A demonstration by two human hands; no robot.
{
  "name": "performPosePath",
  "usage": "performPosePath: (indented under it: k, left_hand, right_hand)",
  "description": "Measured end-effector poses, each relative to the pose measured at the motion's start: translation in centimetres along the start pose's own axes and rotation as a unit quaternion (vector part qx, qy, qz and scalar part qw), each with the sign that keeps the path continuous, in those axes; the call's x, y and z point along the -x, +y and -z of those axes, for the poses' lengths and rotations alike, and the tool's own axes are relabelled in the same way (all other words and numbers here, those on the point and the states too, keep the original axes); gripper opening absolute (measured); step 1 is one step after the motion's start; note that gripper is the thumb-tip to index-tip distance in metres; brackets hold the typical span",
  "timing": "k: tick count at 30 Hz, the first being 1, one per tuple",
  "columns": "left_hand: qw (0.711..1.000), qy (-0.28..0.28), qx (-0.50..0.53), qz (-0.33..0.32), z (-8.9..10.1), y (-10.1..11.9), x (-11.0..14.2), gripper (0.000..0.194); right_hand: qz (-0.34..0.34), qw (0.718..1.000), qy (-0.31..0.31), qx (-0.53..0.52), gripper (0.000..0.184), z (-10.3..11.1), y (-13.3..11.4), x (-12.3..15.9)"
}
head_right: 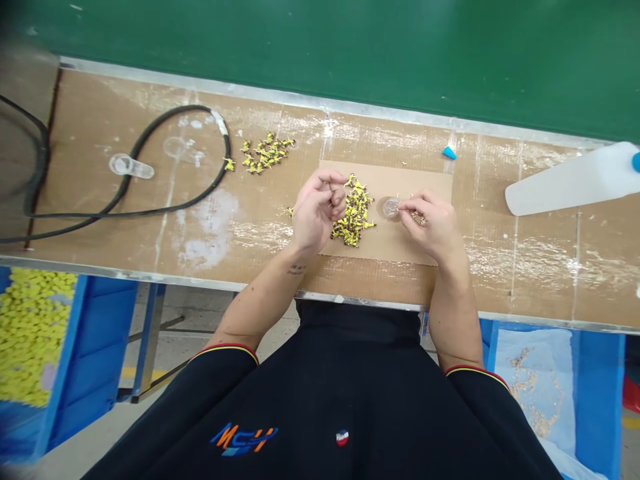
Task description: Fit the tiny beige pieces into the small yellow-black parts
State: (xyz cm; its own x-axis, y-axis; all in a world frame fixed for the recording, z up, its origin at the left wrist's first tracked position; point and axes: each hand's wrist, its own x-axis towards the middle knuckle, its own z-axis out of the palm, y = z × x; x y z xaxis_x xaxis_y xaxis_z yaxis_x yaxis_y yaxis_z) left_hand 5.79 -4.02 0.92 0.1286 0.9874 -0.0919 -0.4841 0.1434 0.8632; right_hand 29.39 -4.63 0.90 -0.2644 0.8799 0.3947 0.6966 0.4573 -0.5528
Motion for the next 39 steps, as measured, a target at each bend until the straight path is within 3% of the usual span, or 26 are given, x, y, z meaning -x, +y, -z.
performPosePath:
  k: [12, 26, 39]
  left_hand:
    - [0.999, -0.035, -0.008, 0.001, -0.25, 0.15, 0.32, 0.018]
    - [1.0, -0.02, -0.016, 0.01, -0.3, 0.16, 0.36, 0.017]
    - [0.998, -0.018, -0.054, 0.003, 0.14, -0.35, 0.17, 0.032]
  right_hand:
    - [-0.017, 0.999, -0.029, 0.028, 0.013, -0.53, 0.11, 0.15]
    - [-0.014, 0.998, -0.039, 0.038, 0.016, -0.6, 0.0, 0.14]
    - [-0.022, 0.998, -0.033, 0.052, 0.015, -0.73, -0.16, 0.16]
